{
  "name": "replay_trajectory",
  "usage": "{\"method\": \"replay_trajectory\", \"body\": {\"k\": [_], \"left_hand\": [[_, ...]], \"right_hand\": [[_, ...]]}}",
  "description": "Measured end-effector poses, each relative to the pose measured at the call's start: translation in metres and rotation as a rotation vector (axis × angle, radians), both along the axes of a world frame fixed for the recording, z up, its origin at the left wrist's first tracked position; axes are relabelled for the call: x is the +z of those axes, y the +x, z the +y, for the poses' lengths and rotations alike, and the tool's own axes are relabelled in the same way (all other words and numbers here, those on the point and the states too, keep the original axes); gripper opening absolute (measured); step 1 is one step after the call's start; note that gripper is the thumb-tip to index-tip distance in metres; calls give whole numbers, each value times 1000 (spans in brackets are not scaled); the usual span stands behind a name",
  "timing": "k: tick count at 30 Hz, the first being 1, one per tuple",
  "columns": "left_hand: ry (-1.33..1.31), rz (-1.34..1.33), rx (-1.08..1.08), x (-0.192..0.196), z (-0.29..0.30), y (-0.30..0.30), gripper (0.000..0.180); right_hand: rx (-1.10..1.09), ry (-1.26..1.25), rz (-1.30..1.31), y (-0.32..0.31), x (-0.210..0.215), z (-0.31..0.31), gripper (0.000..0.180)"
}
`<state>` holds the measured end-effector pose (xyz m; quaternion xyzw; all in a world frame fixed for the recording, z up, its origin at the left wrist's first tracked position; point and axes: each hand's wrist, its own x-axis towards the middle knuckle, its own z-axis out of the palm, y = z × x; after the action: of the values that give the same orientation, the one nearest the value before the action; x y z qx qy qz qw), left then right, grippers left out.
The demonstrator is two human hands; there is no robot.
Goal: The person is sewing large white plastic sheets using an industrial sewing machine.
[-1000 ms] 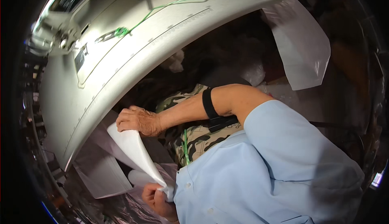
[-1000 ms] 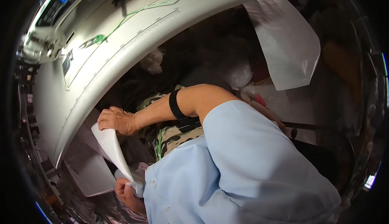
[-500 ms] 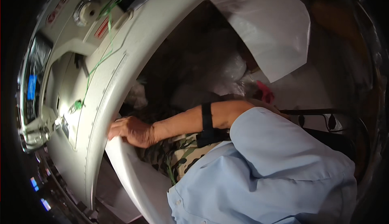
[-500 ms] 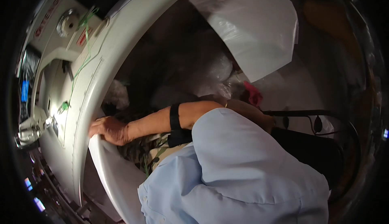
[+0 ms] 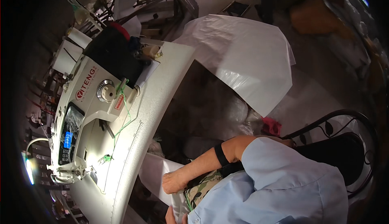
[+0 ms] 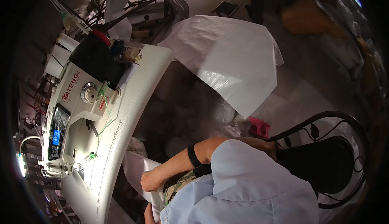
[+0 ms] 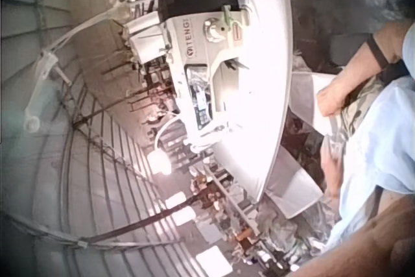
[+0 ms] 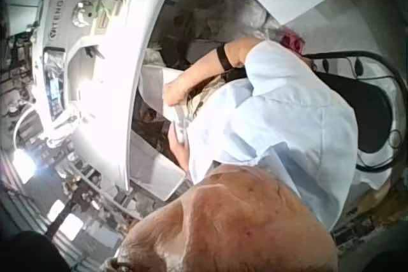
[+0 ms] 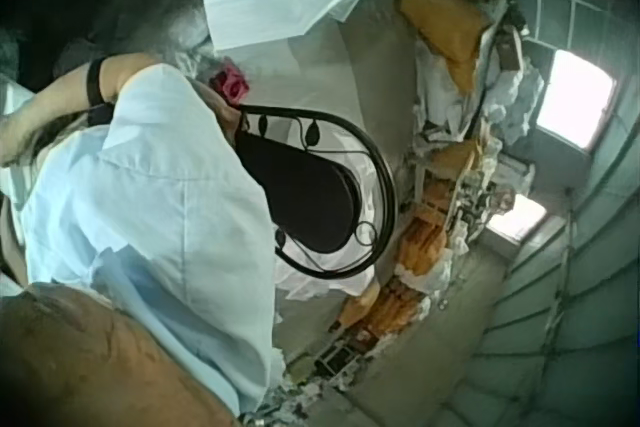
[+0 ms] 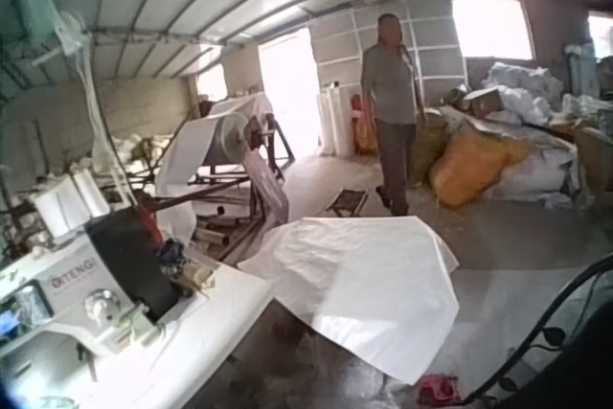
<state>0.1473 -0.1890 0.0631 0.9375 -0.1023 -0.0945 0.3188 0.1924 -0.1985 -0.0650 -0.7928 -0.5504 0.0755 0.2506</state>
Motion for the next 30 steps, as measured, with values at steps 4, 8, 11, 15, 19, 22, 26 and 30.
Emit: {"method": "replay_trajectory", "body": {"k": [4,8,11,15,19,22,26,30], "left_hand": [[387,117,-111,-190,195,-36,67],[246,-500,-100,-170,154,-42,60],[116,-289,-51,-172,160,-40,52],[105,-308,-87,-204,181,-31,17],[-445,-35,335,-154,204,-15,19],[-193,65,261,-75,182,-28,29],[-87,5,93,-146,189,-29,36],[114,154,-119,-101,151,-26,37]], "right_hand": [[-379,273,-383,3,-8,-42,22],[-257,221,-25,-23,-7,-32,27],[-58,-199,295,-35,-40,-30,36],[-17,-328,310,-36,-65,-14,44],[-140,-512,382,-36,-47,-13,59],[-445,56,633,-32,-50,-24,78],[-581,967,1476,-15,-33,-43,56],[-941,917,927,10,-64,-42,42]]}}
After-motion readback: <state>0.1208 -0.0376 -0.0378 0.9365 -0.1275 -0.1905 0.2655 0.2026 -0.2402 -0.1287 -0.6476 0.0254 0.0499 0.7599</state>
